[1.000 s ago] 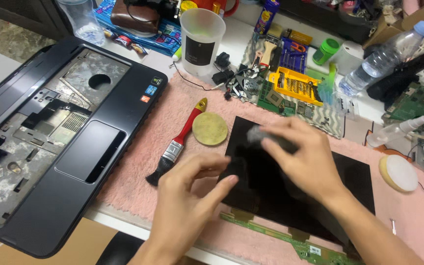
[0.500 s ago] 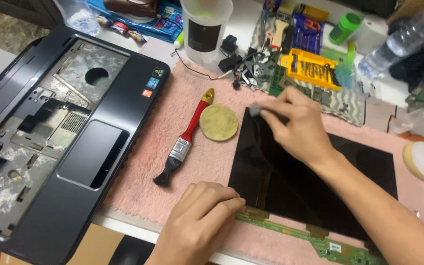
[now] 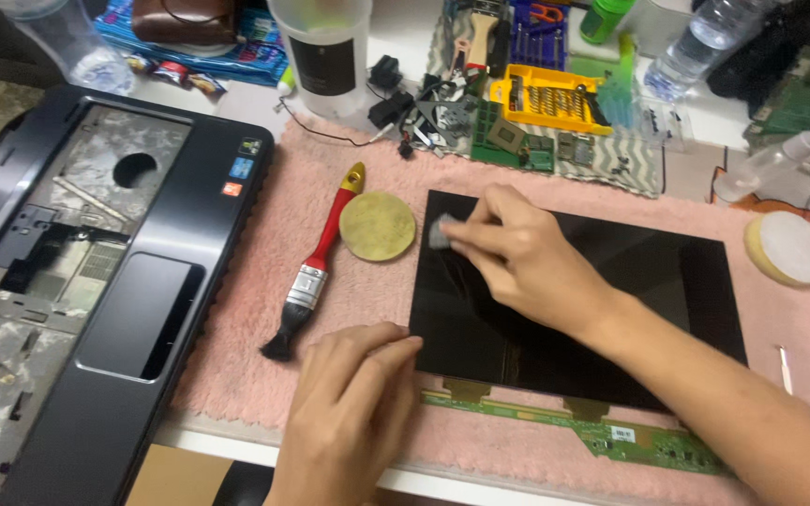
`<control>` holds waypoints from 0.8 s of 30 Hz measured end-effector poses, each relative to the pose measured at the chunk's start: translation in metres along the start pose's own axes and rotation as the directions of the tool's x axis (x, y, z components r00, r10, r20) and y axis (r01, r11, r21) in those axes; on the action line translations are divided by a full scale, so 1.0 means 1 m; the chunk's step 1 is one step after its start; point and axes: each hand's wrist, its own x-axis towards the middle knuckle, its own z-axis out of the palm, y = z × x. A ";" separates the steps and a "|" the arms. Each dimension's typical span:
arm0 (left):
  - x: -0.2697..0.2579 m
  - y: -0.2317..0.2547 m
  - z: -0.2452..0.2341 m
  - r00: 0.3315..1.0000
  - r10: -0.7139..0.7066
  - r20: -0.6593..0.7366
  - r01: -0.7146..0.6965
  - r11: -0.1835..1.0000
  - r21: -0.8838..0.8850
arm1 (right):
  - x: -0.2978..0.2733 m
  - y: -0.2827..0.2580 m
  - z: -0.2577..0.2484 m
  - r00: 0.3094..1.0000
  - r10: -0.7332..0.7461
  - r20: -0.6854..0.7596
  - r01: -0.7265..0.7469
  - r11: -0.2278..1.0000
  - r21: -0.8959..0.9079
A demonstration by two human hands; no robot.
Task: The person cleans a black rectangular screen using a yellow sponge and a gray cloth. They wipe the screen surface in circular and back-and-forth motions, switching between the sponge and cloth to remove residue.
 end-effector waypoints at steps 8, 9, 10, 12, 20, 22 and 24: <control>0.000 0.001 -0.002 1.000 -0.028 -0.005 0.028 1.000 -0.010 | 0.000 0.012 0.010 0.999 0.010 -0.039 -0.014 0.994 -0.108; 0.000 0.000 -0.003 0.999 -0.035 -0.012 0.035 0.999 -0.012 | -0.001 0.001 0.014 0.999 -0.031 -0.019 0.030 0.998 -0.061; -0.001 0.001 -0.003 0.999 -0.041 -0.007 0.041 0.999 -0.017 | -0.007 -0.002 0.004 1.000 -0.024 -0.014 0.024 0.998 -0.059; -0.001 0.002 -0.004 0.994 -0.102 -0.027 0.101 0.994 -0.043 | -0.019 -0.010 -0.016 0.980 0.031 0.198 -0.032 0.999 0.003; -0.002 0.002 -0.002 0.968 -0.239 -0.076 0.239 0.971 0.002 | -0.015 -0.021 0.002 0.999 0.035 0.032 -0.034 0.999 -0.029; -0.001 0.003 -0.003 0.962 -0.263 -0.078 0.263 0.965 -0.006 | -0.028 -0.025 -0.012 0.995 -0.030 0.098 0.026 0.998 0.049; 0.001 0.003 -0.004 0.972 -0.225 -0.070 0.224 0.974 -0.025 | -0.043 -0.009 -0.029 0.974 0.092 0.206 -0.097 0.995 0.011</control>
